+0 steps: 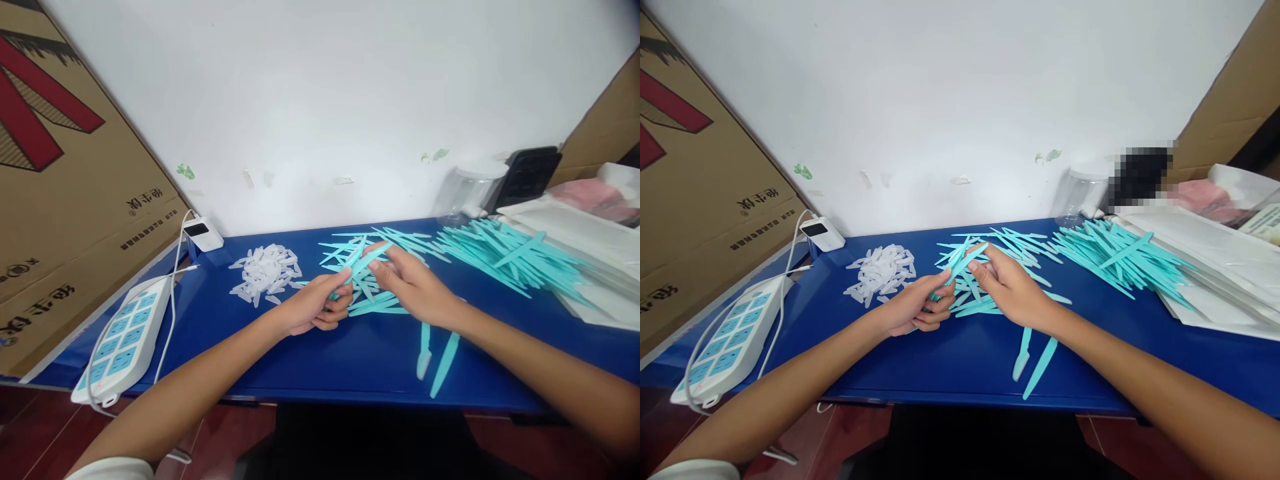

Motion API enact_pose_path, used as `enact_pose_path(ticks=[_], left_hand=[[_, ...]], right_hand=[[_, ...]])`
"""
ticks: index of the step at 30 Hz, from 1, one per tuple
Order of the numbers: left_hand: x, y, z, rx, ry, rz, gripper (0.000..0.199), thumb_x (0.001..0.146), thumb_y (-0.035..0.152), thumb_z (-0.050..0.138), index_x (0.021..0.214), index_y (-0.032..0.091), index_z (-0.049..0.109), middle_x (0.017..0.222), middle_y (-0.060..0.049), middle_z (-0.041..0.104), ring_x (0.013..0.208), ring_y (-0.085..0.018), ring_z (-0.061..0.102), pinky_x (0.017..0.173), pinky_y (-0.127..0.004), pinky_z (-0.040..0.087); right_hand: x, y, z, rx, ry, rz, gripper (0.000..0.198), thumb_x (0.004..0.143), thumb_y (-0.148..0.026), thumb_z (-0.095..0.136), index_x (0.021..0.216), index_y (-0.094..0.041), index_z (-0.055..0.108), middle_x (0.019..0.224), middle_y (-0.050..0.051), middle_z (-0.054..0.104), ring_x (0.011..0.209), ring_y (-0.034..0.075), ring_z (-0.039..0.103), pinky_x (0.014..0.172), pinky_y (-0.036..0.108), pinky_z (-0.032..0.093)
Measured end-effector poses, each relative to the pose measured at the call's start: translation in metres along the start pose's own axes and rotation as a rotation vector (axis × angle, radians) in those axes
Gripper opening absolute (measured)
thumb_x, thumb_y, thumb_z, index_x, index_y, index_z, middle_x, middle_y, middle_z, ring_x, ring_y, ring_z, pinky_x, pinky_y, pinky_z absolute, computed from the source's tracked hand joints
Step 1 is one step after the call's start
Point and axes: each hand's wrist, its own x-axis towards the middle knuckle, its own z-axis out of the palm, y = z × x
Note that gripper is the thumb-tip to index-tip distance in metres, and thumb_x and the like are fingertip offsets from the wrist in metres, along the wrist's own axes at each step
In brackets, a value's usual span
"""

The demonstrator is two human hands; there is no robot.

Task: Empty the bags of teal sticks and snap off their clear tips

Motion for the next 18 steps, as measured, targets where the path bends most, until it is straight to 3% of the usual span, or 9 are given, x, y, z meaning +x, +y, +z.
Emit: enact_pose_path(ticks=[5, 10, 18], left_hand=[[0.0, -0.003, 0.001, 0.076, 0.013, 0.046, 0.053, 0.099, 0.066, 0.06, 0.079, 0.022, 0.038, 0.065, 0.009, 0.024, 0.048, -0.005, 0.014, 0.04, -0.018, 0.012], [0.002, -0.007, -0.002, 0.129, 0.036, 0.071, 0.046, 0.103, 0.065, 0.055, 0.09, 0.021, 0.052, 0.064, 0.009, 0.027, 0.048, -0.006, 0.017, 0.041, -0.018, 0.016], [0.009, -0.014, -0.006, 0.236, 0.185, 0.201, 0.05, 0.103, 0.066, 0.053, 0.094, 0.017, 0.06, 0.059, 0.009, 0.031, 0.046, -0.006, 0.021, 0.041, -0.019, 0.021]], right_hand=[[0.001, 0.0, 0.002, -0.021, 0.01, 0.002, 0.04, 0.1, -0.063, 0.059, 0.116, -0.027, 0.061, 0.066, -0.004, 0.04, 0.058, 0.016, 0.035, 0.055, 0.03, 0.028], [0.002, -0.005, 0.001, -0.02, 0.024, 0.011, 0.04, 0.098, -0.064, 0.06, 0.108, -0.026, 0.06, 0.064, -0.005, 0.041, 0.055, 0.014, 0.034, 0.052, 0.029, 0.028], [0.003, -0.003, 0.001, 0.137, 0.08, 0.121, 0.036, 0.098, -0.058, 0.065, 0.096, -0.023, 0.054, 0.059, -0.009, 0.038, 0.049, 0.008, 0.028, 0.045, 0.023, 0.021]])
